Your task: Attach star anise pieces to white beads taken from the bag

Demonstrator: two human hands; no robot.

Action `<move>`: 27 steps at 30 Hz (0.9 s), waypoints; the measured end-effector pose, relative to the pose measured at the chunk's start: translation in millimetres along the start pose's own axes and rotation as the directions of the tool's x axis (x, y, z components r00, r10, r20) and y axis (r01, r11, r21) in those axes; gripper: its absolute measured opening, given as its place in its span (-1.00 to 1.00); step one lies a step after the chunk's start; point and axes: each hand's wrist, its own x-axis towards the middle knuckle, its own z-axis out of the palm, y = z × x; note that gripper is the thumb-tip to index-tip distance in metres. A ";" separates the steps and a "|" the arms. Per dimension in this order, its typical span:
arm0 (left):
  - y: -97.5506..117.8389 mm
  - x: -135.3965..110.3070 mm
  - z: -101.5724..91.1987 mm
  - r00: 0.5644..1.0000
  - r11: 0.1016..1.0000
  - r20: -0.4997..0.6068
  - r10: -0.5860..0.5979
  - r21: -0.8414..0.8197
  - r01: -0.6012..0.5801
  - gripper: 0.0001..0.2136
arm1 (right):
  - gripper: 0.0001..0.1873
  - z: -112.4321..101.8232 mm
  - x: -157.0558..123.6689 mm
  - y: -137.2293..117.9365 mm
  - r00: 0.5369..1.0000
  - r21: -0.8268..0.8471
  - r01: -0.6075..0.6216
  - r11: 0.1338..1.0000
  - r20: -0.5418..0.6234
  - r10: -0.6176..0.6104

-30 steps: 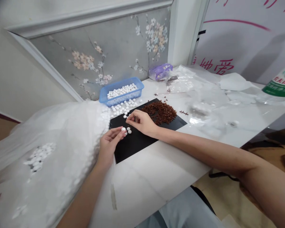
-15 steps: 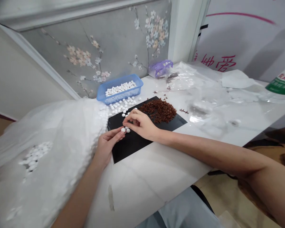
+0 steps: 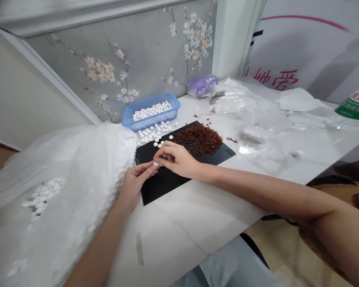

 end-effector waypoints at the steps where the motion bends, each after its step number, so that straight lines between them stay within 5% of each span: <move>1: 0.2 0.2 -0.2 1.000 1.000 0.000 -0.001 -0.006 0.001 -0.75 | -0.89 -0.6 0.1 -0.6 1.000 0.005 0.007 1.000 0.011 -0.007; 11: 0.9 0.5 -1.1 1.000 0.998 -0.007 -0.022 -0.062 0.022 -0.78 | -0.84 -4.5 -0.7 -2.1 0.986 0.066 -0.075 0.995 0.150 0.065; 27: 2.8 0.4 -2.9 0.998 0.992 -0.008 -0.063 -0.112 0.061 -0.78 | -0.79 7.0 -5.9 2.7 0.987 0.167 -0.125 0.978 0.117 0.106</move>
